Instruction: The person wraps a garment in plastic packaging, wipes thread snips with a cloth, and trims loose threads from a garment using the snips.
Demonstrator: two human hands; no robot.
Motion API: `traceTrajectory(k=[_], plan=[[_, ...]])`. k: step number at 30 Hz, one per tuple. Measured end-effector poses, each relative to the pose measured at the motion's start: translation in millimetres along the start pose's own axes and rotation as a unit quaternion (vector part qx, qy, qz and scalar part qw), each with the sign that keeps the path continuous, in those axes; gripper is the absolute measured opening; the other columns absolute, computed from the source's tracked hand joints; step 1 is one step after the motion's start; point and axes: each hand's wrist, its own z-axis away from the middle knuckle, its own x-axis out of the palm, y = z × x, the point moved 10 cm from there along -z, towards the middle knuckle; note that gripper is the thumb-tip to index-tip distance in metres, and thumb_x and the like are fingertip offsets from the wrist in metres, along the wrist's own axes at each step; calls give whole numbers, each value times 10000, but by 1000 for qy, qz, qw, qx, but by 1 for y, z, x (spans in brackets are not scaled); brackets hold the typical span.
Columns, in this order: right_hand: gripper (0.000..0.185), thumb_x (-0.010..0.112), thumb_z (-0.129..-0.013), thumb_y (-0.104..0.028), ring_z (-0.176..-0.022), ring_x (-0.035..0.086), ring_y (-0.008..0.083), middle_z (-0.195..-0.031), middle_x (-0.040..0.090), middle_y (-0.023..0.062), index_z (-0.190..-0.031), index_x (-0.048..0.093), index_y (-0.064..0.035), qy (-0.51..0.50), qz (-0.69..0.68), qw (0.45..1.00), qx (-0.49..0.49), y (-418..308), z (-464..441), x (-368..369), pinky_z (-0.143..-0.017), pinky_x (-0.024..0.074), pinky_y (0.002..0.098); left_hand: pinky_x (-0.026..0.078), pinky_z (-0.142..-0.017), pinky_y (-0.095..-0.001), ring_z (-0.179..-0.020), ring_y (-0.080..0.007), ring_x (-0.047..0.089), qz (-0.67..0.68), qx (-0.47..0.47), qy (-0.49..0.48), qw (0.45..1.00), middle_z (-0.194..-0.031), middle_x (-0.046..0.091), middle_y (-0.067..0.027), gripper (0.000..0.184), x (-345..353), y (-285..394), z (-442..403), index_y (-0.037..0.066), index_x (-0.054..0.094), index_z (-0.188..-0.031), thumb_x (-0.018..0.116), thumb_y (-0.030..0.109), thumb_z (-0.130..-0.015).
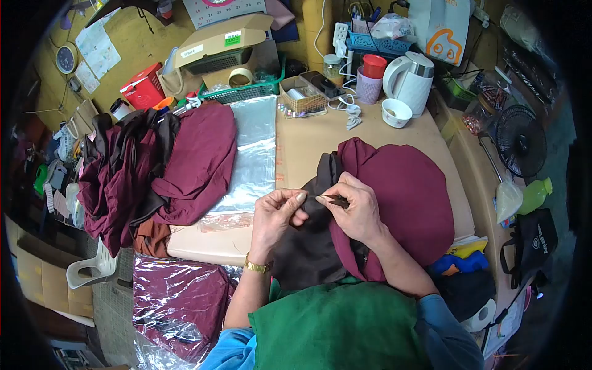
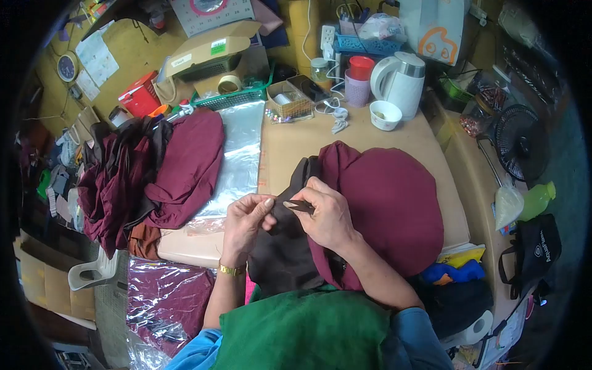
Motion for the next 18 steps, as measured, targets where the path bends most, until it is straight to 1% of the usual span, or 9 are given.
traceTrajectory(k=[1, 3, 5, 6, 8, 11, 12, 16, 18], plan=[[136, 748, -779, -79, -594, 515, 161, -699, 501, 67, -787, 644, 7, -22, 11, 1000, 13, 4, 2, 2, -525, 396, 308, 502, -545, -179, -592, -82, 623, 1, -1, -2, 1000, -1005, 658, -103, 284, 2, -4, 0, -34, 609, -1123, 662, 147, -911], [157, 752, -782, -104, -628, 545, 178, -744, 518, 79, -833, 646, 0, -42, 23, 999, 25, 2, 1, 4, -549, 423, 324, 560, -619, -206, -724, -131, 688, 120, 14, 1, 993, -923, 655, -102, 140, 6, -5, 0, -8, 621, -979, 627, 124, -931], [229, 743, -797, -157, -723, 582, 229, -865, 533, 97, -950, 636, -24, 10, 89, 996, 14, -16, -4, -9, -617, 459, 365, 577, -668, -230, -787, -157, 694, 163, 36, -7, 986, -923, 661, -123, 142, 9, -4, -1, -12, 602, -963, 606, 128, -944], [229, 743, -797, -157, -723, 582, 229, -865, 533, 97, -950, 636, -24, 11, 88, 996, 13, -18, -4, -10, -617, 459, 365, 593, -716, -254, -850, -182, 700, 206, 58, -15, 977, -922, 667, -145, 151, 9, 0, -1, -17, 583, -948, 585, 133, -958], [286, 729, -781, -189, -801, 599, 271, -986, 524, 93, -1005, 619, -50, -5, 154, 988, -25, -29, -2, -9, -671, 478, 411, 596, -742, -271, -872, -192, 696, 232, 54, -21, 971, -930, 659, -142, 148, 11, 3, 1, -11, 564, -929, 566, 132, -967], [276, 727, -762, -156, -768, 589, 229, -934, 520, 62, -998, 624, -58, -16, 202, 976, -85, -52, -1, -7, -644, 449, 376, 599, -773, -292, -889, -199, 691, 278, 47, -33, 959, -945, 643, -134, 151, 14, 2, 3, -2, 533, -917, 539, 135, -981], [299, 738, -731, -140, -741, 573, 187, -911, 517, 37, -1001, 628, -71, -11, 228, 969, -99, -56, 1, -6, -623, 405, 337, 599, -779, -297, -884, -196, 690, 299, 46, -36, 953, -953, 636, -130, 151, 15, 2, 3, 1, 522, -924, 530, 139, -986], [280, 739, -740, -118, -708, 562, 222, -913, 549, 56, -1001, 646, -78, -21, 236, 965, -116, -58, 1, 2, -609, 413, 357, 594, -787, -296, -861, -180, 683, 286, 72, -52, 954, -955, 638, -125, 133, 18, 0, 2, 8, 515, -956, 521, 137, -990], [299, 736, -735, -119, -728, 570, 209, -912, 537, 50, -1011, 630, -74, -15, 232, 967, -108, -62, -2, -1, -625, 410, 348, 583, -792, -283, -848, -159, 675, 282, 69, -17, 957, -994, 645, -127, 123, 16, 5, 5, 9, 530, -984, 549, 130, -977]])
